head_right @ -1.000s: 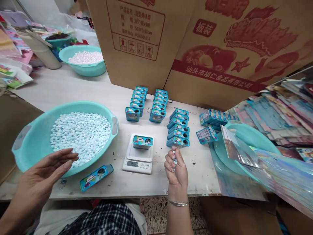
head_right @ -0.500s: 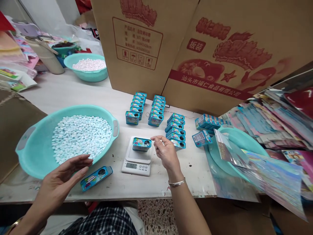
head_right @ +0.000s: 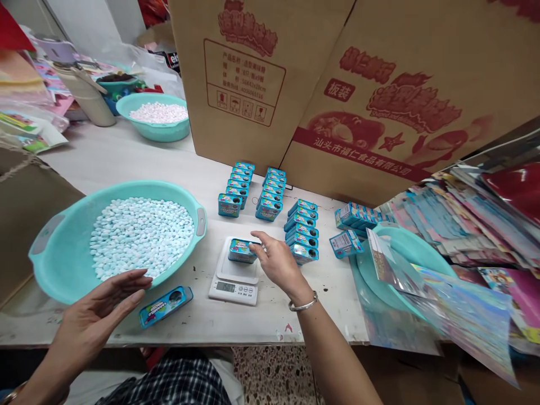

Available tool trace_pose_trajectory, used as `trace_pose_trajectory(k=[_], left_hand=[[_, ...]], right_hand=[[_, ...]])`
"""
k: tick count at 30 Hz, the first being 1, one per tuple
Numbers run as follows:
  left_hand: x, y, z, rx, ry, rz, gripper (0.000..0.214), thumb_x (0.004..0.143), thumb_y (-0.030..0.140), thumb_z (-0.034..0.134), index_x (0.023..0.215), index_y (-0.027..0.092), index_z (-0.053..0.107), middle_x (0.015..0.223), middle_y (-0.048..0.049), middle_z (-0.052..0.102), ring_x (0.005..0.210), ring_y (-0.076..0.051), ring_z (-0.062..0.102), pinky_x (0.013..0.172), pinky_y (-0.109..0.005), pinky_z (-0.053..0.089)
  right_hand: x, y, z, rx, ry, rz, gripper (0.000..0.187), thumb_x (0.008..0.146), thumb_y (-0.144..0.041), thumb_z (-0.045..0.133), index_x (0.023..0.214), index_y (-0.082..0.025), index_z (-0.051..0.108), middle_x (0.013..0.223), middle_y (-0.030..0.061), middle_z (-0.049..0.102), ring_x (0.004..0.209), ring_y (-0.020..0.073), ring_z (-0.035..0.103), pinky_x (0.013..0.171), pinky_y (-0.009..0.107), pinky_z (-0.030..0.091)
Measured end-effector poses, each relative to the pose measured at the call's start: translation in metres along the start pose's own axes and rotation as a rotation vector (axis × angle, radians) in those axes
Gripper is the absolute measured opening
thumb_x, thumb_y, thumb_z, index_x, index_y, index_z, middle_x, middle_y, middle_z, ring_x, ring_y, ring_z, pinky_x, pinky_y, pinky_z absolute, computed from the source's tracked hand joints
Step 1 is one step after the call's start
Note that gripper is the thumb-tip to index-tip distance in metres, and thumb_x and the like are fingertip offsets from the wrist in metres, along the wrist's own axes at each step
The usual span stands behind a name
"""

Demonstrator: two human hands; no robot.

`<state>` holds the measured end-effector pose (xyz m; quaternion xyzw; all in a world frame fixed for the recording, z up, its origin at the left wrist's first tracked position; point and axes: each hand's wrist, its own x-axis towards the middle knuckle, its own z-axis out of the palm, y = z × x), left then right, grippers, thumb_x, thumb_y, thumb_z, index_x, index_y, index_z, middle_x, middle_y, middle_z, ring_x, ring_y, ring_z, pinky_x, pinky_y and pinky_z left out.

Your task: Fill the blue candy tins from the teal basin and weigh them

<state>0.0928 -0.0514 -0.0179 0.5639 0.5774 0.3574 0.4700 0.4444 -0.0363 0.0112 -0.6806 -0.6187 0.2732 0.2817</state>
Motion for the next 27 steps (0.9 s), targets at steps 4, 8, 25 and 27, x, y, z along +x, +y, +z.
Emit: trace_pose_trajectory(k=[4,8,25,27], left_hand=[[-0.001,0.0,0.0,-0.006,0.008,-0.016,0.05,0.075,0.051,0.072,0.116,0.023,0.062,0.109,-0.0087,0.072,0.105,-0.028,0.067,0.098,-0.045,0.054],[-0.002,0.001,-0.002,-0.011,0.006,-0.014,0.051,0.075,0.051,0.072,0.115,0.022,0.062,0.108,-0.0086,0.072,0.104,-0.028,0.068,0.099,-0.045,0.053],[-0.002,-0.001,-0.002,-0.01,0.008,-0.025,0.048,0.076,0.05,0.072,0.115,0.024,0.063,0.109,-0.0073,0.072,0.106,-0.027,0.066,0.101,-0.046,0.051],[-0.001,-0.002,-0.002,-0.011,0.005,-0.02,0.048,0.076,0.05,0.072,0.115,0.024,0.063,0.109,-0.0071,0.071,0.106,-0.027,0.066,0.102,-0.047,0.051]], right_hand=[[0.003,0.001,-0.004,0.079,0.023,-0.005,0.022,0.088,-0.041,0.059,0.099,-0.025,0.071,0.077,0.0016,0.068,0.071,0.0186,0.059,0.068,0.029,0.041],[0.007,0.009,-0.006,0.485,0.104,0.118,0.027,0.084,-0.046,0.064,0.08,-0.019,0.067,0.061,-0.003,0.053,0.051,0.0092,0.042,0.047,0.021,0.032],[-0.012,0.04,-0.009,1.67,0.108,0.513,0.016,0.079,-0.01,0.063,0.092,-0.017,0.057,0.072,-0.0036,0.052,0.047,0.0037,0.041,0.032,0.009,0.027],[-0.011,0.034,-0.009,1.554,0.141,0.482,0.02,0.076,-0.01,0.067,0.094,-0.016,0.059,0.072,-0.0037,0.052,0.045,0.0025,0.037,0.032,0.009,0.024]])
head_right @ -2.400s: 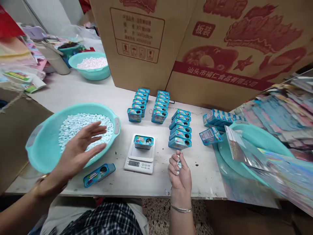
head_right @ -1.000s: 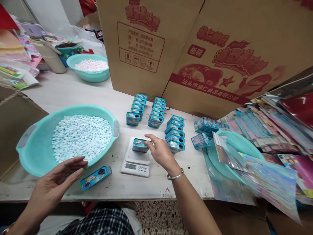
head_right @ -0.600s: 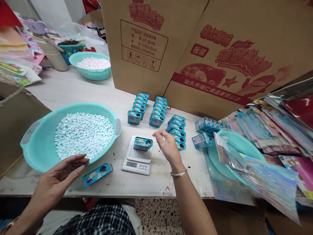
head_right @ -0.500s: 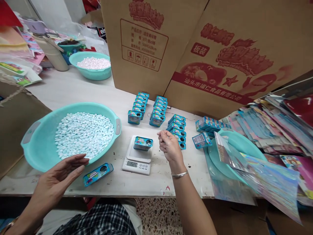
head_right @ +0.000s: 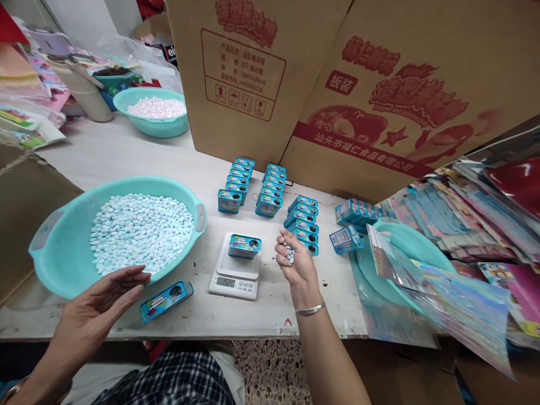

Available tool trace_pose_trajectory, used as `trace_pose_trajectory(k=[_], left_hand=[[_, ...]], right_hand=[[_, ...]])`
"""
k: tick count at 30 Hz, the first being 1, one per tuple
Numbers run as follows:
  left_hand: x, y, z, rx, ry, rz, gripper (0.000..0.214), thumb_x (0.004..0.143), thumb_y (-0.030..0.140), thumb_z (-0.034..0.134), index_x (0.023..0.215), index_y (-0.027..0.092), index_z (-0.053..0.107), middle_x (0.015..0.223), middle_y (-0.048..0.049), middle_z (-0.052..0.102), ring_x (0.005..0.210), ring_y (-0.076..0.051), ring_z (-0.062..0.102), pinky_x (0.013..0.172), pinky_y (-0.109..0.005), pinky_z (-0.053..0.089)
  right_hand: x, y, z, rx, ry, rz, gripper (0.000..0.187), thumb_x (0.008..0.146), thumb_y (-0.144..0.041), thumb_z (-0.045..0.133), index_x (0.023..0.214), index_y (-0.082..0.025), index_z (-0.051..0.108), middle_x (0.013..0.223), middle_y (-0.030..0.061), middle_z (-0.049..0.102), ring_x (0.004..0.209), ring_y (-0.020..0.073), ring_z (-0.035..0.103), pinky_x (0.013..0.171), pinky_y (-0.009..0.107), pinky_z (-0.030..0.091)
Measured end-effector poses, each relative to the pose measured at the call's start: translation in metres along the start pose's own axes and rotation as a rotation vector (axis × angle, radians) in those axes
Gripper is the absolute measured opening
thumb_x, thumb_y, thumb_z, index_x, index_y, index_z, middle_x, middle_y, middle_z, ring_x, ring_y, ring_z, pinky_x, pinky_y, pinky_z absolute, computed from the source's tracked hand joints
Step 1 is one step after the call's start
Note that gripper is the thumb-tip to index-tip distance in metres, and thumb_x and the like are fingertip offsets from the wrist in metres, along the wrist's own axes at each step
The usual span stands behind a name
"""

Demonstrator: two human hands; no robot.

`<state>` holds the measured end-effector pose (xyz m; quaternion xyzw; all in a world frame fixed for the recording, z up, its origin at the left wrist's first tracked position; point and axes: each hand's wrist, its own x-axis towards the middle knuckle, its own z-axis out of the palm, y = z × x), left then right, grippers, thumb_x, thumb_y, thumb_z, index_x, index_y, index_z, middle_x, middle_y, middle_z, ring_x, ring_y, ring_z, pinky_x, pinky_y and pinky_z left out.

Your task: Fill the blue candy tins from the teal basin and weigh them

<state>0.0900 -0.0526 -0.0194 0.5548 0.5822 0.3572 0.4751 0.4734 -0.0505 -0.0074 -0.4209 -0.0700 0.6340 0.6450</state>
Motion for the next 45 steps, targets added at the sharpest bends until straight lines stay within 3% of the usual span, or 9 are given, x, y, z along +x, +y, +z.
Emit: trace_pose_trajectory(k=[4,7,12,16,21,27,36,45], left_hand=[[0.0,-0.002,0.0,0.006,-0.002,-0.009,0.048,0.076,0.05,0.072,0.116,0.025,0.062,0.11,-0.0066,0.071,0.107,-0.027,0.066,0.104,-0.049,0.048],[0.0,-0.004,0.0,0.01,-0.004,-0.009,0.048,0.077,0.05,0.071,0.117,0.025,0.061,0.111,-0.0066,0.07,0.108,-0.027,0.065,0.104,-0.048,0.048],[0.0,-0.007,0.001,0.007,-0.011,0.023,0.047,0.079,0.049,0.07,0.118,0.024,0.061,0.112,-0.0074,0.07,0.11,-0.027,0.063,0.106,-0.049,0.046],[0.0,-0.009,0.001,0.02,-0.002,0.034,0.049,0.078,0.049,0.071,0.118,0.024,0.061,0.112,-0.0076,0.07,0.11,-0.028,0.063,0.105,-0.051,0.046],[0.0,-0.009,0.002,0.019,0.02,0.032,0.049,0.075,0.052,0.072,0.116,0.024,0.062,0.109,-0.0069,0.071,0.108,-0.027,0.065,0.099,-0.047,0.052],[0.0,-0.009,0.003,0.015,0.019,0.034,0.048,0.076,0.051,0.071,0.115,0.024,0.063,0.109,-0.0064,0.071,0.107,-0.026,0.065,0.101,-0.046,0.051],[0.001,-0.009,0.002,-0.001,-0.001,0.055,0.046,0.077,0.049,0.071,0.116,0.024,0.062,0.109,-0.0066,0.071,0.106,-0.025,0.065,0.1,-0.043,0.052],[0.001,-0.008,0.003,-0.001,0.023,0.035,0.048,0.075,0.051,0.072,0.115,0.024,0.063,0.109,-0.0064,0.071,0.107,-0.026,0.065,0.101,-0.045,0.05]], right_hand=[[-0.002,0.003,0.013,-0.336,-0.028,-0.137,0.023,0.076,-0.027,0.074,0.092,-0.017,0.062,0.069,-0.0049,0.051,0.042,0.0014,0.027,0.034,0.012,0.017],[0.0,0.007,0.02,-0.654,-0.078,-0.202,0.027,0.082,-0.044,0.068,0.091,-0.019,0.063,0.065,-0.0054,0.049,0.042,0.003,0.023,0.036,0.017,0.015],[0.001,0.012,0.031,-1.231,-0.084,-0.453,0.032,0.091,-0.05,0.052,0.086,-0.021,0.063,0.06,-0.0037,0.049,0.053,0.0109,0.041,0.05,0.024,0.03],[-0.001,0.016,0.041,-1.481,-0.082,-0.545,0.031,0.094,-0.048,0.047,0.089,-0.022,0.064,0.066,-0.0021,0.06,0.061,0.0137,0.049,0.06,0.026,0.034],[-0.001,0.017,0.044,-1.555,-0.1,-0.542,0.03,0.095,-0.044,0.046,0.094,-0.023,0.067,0.08,0.0004,0.069,0.07,0.0151,0.058,0.065,0.026,0.037],[-0.004,0.014,0.043,-1.666,-0.096,-0.492,0.025,0.094,-0.04,0.049,0.099,-0.024,0.067,0.082,0.0018,0.071,0.072,0.0173,0.06,0.067,0.027,0.037],[-0.009,0.013,0.038,-1.565,-0.062,-0.552,0.028,0.094,-0.043,0.048,0.098,-0.022,0.066,0.079,0.0017,0.07,0.069,0.0168,0.061,0.065,0.027,0.039],[-0.012,0.011,0.04,-1.606,-0.061,-0.566,0.028,0.095,-0.043,0.048,0.1,-0.022,0.067,0.085,0.003,0.072,0.072,0.0174,0.063,0.066,0.027,0.04]])
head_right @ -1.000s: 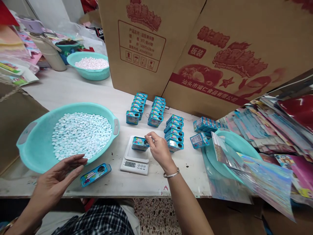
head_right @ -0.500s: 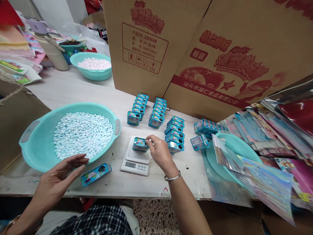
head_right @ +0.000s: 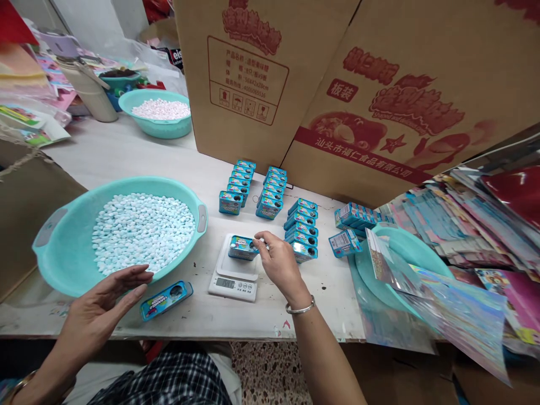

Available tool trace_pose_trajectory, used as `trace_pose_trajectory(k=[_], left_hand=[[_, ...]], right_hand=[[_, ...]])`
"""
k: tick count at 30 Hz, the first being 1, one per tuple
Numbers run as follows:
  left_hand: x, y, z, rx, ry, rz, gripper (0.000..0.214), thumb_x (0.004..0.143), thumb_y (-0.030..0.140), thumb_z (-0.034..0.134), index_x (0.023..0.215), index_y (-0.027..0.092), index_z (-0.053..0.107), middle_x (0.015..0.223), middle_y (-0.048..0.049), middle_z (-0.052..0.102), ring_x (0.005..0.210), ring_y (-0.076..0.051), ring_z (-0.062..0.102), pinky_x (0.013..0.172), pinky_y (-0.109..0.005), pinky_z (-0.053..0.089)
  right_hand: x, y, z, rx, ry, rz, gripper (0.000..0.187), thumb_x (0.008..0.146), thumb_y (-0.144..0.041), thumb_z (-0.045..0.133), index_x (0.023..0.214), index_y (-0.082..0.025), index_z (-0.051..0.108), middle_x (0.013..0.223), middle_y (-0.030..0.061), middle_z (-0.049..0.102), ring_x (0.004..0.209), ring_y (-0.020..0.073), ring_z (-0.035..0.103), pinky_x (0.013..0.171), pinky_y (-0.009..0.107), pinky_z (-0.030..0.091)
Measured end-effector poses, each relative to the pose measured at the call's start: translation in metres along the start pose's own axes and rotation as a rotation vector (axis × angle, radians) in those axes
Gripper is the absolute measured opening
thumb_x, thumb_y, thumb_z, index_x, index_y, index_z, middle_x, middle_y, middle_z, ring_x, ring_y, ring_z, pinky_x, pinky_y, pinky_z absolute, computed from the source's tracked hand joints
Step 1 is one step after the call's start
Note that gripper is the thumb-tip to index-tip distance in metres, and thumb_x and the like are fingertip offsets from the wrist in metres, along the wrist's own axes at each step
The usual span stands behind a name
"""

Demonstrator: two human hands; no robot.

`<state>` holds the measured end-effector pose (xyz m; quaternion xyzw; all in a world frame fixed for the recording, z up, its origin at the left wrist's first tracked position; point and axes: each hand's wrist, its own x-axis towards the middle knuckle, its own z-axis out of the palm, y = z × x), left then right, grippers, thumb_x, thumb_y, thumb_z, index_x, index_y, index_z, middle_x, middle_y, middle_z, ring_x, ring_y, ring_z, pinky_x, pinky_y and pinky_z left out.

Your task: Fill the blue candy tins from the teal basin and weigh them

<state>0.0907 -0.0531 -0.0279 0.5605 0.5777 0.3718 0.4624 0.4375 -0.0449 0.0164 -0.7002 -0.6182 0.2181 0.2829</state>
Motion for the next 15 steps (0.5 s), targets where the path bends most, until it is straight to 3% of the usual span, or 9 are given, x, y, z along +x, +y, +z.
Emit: trace_pose_trajectory(k=[7,12,15], left_hand=[[-0.002,0.002,0.0,0.018,0.002,0.002,0.049,0.075,0.051,0.072,0.115,0.025,0.063,0.109,-0.0066,0.071,0.107,-0.027,0.065,0.1,-0.045,0.051],[-0.001,0.003,0.0,0.031,0.008,0.01,0.049,0.074,0.052,0.072,0.113,0.024,0.064,0.108,-0.0069,0.072,0.106,-0.027,0.066,0.098,-0.044,0.053],[-0.001,0.002,0.0,0.036,0.005,0.015,0.05,0.074,0.052,0.073,0.114,0.024,0.063,0.109,-0.0074,0.072,0.106,-0.027,0.066,0.097,-0.045,0.053]], right_hand=[[0.001,-0.001,0.003,-0.038,-0.016,0.004,0.026,0.094,-0.038,0.048,0.102,-0.023,0.068,0.087,0.0035,0.073,0.078,0.0192,0.065,0.07,0.028,0.042],[-0.002,0.001,-0.001,-0.039,-0.023,0.026,0.039,0.093,-0.04,0.051,0.125,-0.022,0.062,0.09,0.0053,0.071,0.074,0.0187,0.063,0.07,0.029,0.043],[-0.007,0.005,-0.008,0.029,0.029,0.069,0.041,0.093,-0.045,0.051,0.125,-0.022,0.062,0.08,0.0027,0.067,0.065,0.0164,0.057,0.066,0.029,0.042]])
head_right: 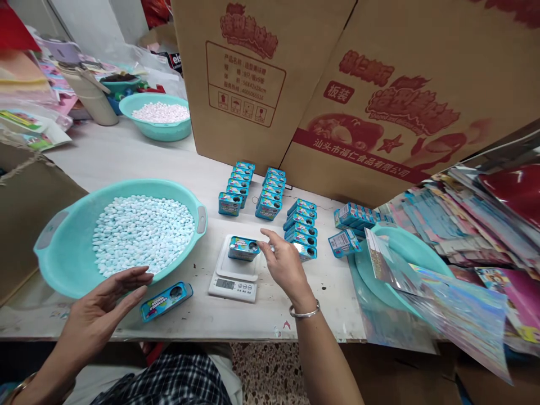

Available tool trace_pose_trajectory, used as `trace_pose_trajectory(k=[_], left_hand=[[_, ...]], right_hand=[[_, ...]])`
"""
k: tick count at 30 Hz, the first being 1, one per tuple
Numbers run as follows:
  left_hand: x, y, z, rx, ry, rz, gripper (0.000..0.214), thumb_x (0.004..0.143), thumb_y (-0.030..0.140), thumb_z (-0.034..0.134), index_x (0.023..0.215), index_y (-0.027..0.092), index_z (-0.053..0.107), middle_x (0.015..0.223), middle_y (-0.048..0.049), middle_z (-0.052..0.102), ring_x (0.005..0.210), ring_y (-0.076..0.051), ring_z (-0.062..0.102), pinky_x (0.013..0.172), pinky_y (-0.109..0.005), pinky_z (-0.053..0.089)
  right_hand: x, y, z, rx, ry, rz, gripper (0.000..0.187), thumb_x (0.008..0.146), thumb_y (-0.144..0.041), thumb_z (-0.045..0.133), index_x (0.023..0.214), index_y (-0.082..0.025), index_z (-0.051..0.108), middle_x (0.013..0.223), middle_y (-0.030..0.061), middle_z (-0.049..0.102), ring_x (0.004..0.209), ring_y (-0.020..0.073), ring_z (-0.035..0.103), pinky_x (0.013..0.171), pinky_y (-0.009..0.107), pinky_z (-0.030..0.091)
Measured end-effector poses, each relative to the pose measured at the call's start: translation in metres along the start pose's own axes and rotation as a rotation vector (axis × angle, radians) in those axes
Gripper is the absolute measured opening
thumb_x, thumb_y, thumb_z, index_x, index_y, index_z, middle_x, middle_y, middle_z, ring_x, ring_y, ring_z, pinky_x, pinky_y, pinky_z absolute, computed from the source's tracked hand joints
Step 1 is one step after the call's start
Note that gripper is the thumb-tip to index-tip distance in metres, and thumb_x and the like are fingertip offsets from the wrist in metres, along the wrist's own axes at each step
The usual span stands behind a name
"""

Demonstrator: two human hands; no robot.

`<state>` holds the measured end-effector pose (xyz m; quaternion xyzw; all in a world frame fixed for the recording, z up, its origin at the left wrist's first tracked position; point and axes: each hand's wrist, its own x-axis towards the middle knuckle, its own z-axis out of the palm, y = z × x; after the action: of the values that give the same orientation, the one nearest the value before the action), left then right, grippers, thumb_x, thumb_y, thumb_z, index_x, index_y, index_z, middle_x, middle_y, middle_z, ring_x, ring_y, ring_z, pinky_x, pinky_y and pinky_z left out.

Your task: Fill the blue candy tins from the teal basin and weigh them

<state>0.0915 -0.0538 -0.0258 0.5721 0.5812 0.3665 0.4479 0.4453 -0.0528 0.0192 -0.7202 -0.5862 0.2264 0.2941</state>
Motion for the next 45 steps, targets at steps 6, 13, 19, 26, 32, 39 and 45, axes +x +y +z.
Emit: trace_pose_trajectory(k=[6,13,19,26,32,39,45], left_hand=[[-0.001,-0.002,-0.003,0.031,-0.04,0.016,0.048,0.078,0.051,0.07,0.116,0.024,0.062,0.111,-0.0077,0.071,0.109,-0.028,0.065,0.102,-0.048,0.05],[0.012,0.036,0.002,0.133,-0.067,0.183,0.046,0.082,0.048,0.067,0.121,0.026,0.06,0.111,-0.0051,0.07,0.099,-0.024,0.068,0.093,-0.039,0.056],[0.043,0.073,0.028,0.366,-0.211,0.476,0.042,0.089,0.042,0.06,0.128,0.027,0.057,0.109,-0.0043,0.065,0.09,-0.019,0.063,0.081,-0.032,0.054],[0.074,0.091,0.084,0.685,-0.393,0.727,0.035,0.096,0.035,0.048,0.127,0.021,0.058,0.107,-0.0083,0.061,0.097,-0.022,0.059,0.084,-0.036,0.051],[0.085,0.096,0.131,0.941,-0.446,0.89,0.026,0.098,0.023,0.043,0.101,0.016,0.068,0.09,-0.0087,0.061,0.085,-0.022,0.056,0.07,-0.034,0.048],[0.084,0.096,0.127,0.77,-0.325,0.941,0.022,0.098,0.02,0.044,0.096,0.015,0.065,0.089,-0.007,0.063,0.086,-0.019,0.058,0.075,-0.032,0.049],[0.023,0.098,0.134,0.603,-0.545,1.065,0.021,0.096,0.013,0.043,0.105,0.017,0.061,0.091,-0.0056,0.064,0.082,-0.018,0.057,0.071,-0.031,0.05]], right_hand=[[-0.012,0.015,-0.016,0.176,0.176,0.046,0.033,0.09,-0.047,0.055,0.103,-0.02,0.068,0.08,0.0019,0.062,0.063,0.0131,0.05,0.058,0.026,0.039],[-0.035,0.046,-0.001,0.971,0.401,0.271,0.028,0.079,-0.043,0.073,0.085,-0.018,0.062,0.057,-0.0078,0.041,0.042,0.0034,0.026,0.038,0.016,0.019],[-0.064,0.074,0.031,1.59,0.325,0.45,0.026,0.077,-0.03,0.078,0.088,-0.018,0.058,0.064,-0.0089,0.042,0.041,-0.0001,0.03,0.032,0.008,0.023],[-0.071,0.095,0.052,1.781,0.252,0.561,0.022,0.078,-0.022,0.077,0.088,-0.018,0.057,0.063,-0.0093,0.044,0.04,-0.0001,0.034,0.031,0.008,0.027],[-0.06,0.085,0.053,1.832,0.231,0.545,0.02,0.079,-0.022,0.075,0.089,-0.017,0.059,0.063,-0.009,0.044,0.04,0.0003,0.033,0.03,0.008,0.028],[-0.066,0.073,0.055,1.973,0.238,0.581,0.017,0.08,-0.019,0.073,0.086,-0.018,0.057,0.061,-0.0094,0.044,0.04,0.0014,0.037,0.031,0.009,0.03],[-0.082,0.028,0.084,2.097,0.166,0.856,0.012,0.081,-0.019,0.072,0.082,-0.018,0.06,0.072,-0.0033,0.061,0.06,0.0072,0.059,0.052,0.018,0.054]])
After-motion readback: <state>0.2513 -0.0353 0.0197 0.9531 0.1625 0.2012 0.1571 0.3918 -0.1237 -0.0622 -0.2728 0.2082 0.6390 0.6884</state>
